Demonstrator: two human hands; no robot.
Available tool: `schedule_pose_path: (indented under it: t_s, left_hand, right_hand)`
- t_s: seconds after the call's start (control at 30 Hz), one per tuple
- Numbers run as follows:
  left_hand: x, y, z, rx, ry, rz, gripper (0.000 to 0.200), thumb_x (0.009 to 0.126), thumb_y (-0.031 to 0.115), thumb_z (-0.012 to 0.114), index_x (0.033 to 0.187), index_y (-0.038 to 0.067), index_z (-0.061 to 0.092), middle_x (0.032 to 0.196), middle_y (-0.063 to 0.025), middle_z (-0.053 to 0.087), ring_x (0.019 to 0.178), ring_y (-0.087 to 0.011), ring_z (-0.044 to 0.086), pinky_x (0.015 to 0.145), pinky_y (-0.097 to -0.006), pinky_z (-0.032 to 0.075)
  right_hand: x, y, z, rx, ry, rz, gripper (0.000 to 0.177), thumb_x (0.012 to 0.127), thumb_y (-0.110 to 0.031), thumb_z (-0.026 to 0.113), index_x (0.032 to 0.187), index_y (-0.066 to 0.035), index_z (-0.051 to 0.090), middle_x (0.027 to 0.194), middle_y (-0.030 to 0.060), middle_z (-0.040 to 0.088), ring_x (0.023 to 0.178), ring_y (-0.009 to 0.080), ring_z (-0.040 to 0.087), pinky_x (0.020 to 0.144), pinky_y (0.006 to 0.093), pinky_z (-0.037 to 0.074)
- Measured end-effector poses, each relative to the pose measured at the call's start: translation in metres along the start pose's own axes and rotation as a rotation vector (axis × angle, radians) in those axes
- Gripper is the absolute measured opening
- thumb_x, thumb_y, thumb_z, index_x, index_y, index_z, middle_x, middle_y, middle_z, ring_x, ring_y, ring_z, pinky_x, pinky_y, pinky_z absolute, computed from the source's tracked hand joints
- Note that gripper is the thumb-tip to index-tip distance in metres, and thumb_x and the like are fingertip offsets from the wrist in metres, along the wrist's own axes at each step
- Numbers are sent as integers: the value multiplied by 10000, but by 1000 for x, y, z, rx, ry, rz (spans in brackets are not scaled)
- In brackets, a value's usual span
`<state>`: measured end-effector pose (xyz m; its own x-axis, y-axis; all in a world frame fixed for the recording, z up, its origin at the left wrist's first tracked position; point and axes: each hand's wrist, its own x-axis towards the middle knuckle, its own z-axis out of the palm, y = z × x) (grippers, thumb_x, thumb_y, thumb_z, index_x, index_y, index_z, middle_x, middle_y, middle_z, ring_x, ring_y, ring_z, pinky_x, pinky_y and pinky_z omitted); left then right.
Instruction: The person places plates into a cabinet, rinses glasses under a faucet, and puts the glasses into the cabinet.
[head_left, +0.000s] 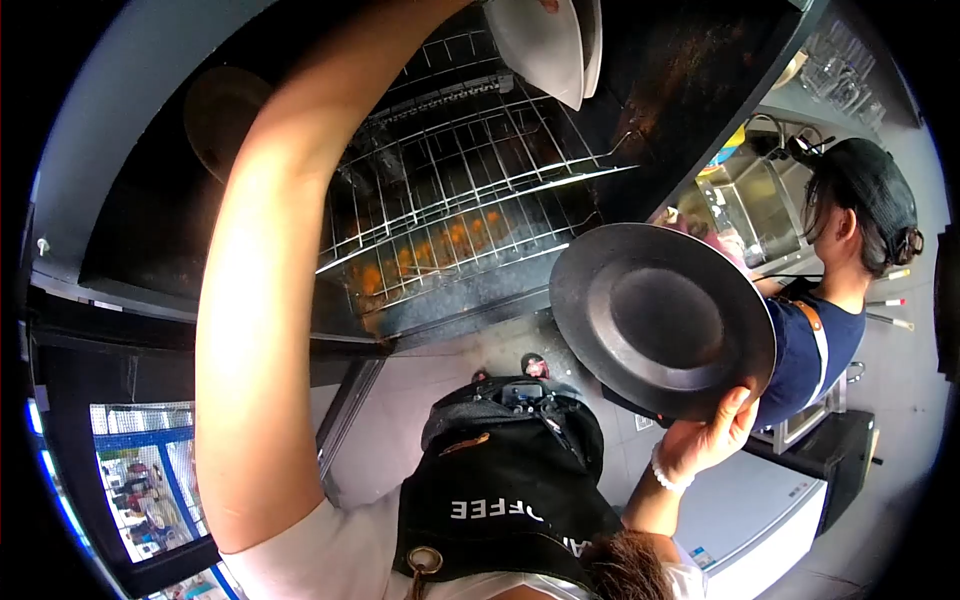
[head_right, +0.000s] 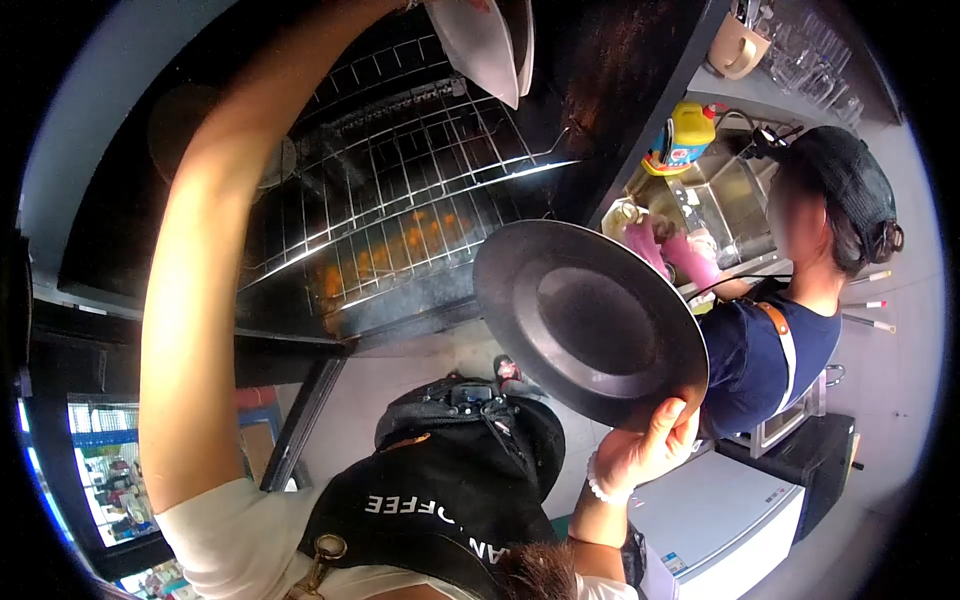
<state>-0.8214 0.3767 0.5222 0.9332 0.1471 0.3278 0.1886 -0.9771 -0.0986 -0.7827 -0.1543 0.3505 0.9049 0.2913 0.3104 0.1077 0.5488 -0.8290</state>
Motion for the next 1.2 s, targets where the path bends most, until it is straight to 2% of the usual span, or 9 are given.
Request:
schedule_pose_path:
  t_s: [0.53, 0.63, 0.73, 0.8, 0.9, 0.97, 1.0, 1.13, 1.2]
  left_hand:
    - [16, 12, 21, 192, 157, -213, 249, 842, 165, 597, 1011, 41, 732, 1036, -170, 714, 991, -320, 673, 884, -440, 516]
    - [10, 27, 20, 283, 227, -320, 262, 852, 173, 584, 1021, 32, 726, 1048, -172, 712, 1001, -326, 672, 890, -444, 514]
    - [-15, 55, 8, 320, 325, -550, 286, 870, 181, 557, 1043, 12, 711, 1069, -180, 705, 1010, -335, 672, 890, -450, 517]
    - [-56, 69, -14, 201, 195, -777, 281, 895, 149, 513, 1029, 10, 718, 1062, -199, 701, 1011, -354, 678, 886, -460, 530]
    - [-140, 46, -36, 253, -36, -909, 314, 927, 153, 459, 1070, 21, 705, 1154, -193, 675, 1083, -361, 650, 940, -468, 511]
    - [-197, 27, -43, 289, 3, -967, 308, 929, 154, 456, 1088, 19, 683, 1172, -195, 655, 1098, -361, 633, 950, -467, 499]
    - [-218, 16, -45, 297, 13, -1000, 306, 930, 155, 455, 1097, 19, 672, 1180, -196, 645, 1106, -362, 624, 955, -466, 493]
    - [-272, -8, -48, 297, 75, -1095, 303, 934, 158, 450, 1134, 16, 627, 1215, -200, 604, 1135, -363, 589, 976, -464, 468]
    - [-285, -19, -43, 294, 109, -1121, 305, 935, 159, 447, 1152, 14, 605, 1232, -202, 584, 1150, -364, 571, 986, -464, 456]
  right_hand:
    - [2, -2, 15, -6, -55, 37, 327, 985, -173, 575, 1213, 61, 586, 1233, 173, 627, 1135, 254, 591, 1045, 400, 427]
    - [12, 6, 13, -85, -92, -62, 334, 981, -183, 584, 1204, 64, 595, 1234, 174, 627, 1144, 253, 587, 1051, 405, 419]
    - [32, -1, 63, -24, -235, -236, 430, 998, -232, 550, 1259, 110, 542, 1255, 211, 598, 1208, 322, 541, 1066, 456, 399]
    - [49, -1, 79, 99, -442, -259, 436, 1008, -151, 507, 1367, 91, 453, 1399, 241, 487, 1293, 366, 470, 1120, 521, 339]
    - [46, -6, 139, 200, -390, -315, 357, 997, -94, 510, 1267, 139, 516, 1238, 252, 588, 1137, 325, 583, 990, 458, 475]
    - [56, 9, 160, 61, -329, -528, 220, 937, 18, 577, 1122, 127, 624, 1058, 225, 681, 911, 284, 677, 849, 402, 561]
    - [64, 21, 166, -8, -344, -590, 187, 926, 29, 591, 1083, 117, 645, 1063, 237, 687, 908, 286, 687, 850, 391, 559]
    - [54, 3, 248, -134, -740, -1002, 183, 880, 120, 600, 1032, 81, 693, 1010, 170, 724, 906, 211, 706, 832, 302, 559]
    - [66, 20, 282, -29, -889, -1112, 207, 854, 159, 597, 1009, 68, 699, 995, 147, 731, 948, 230, 708, 882, 340, 561]
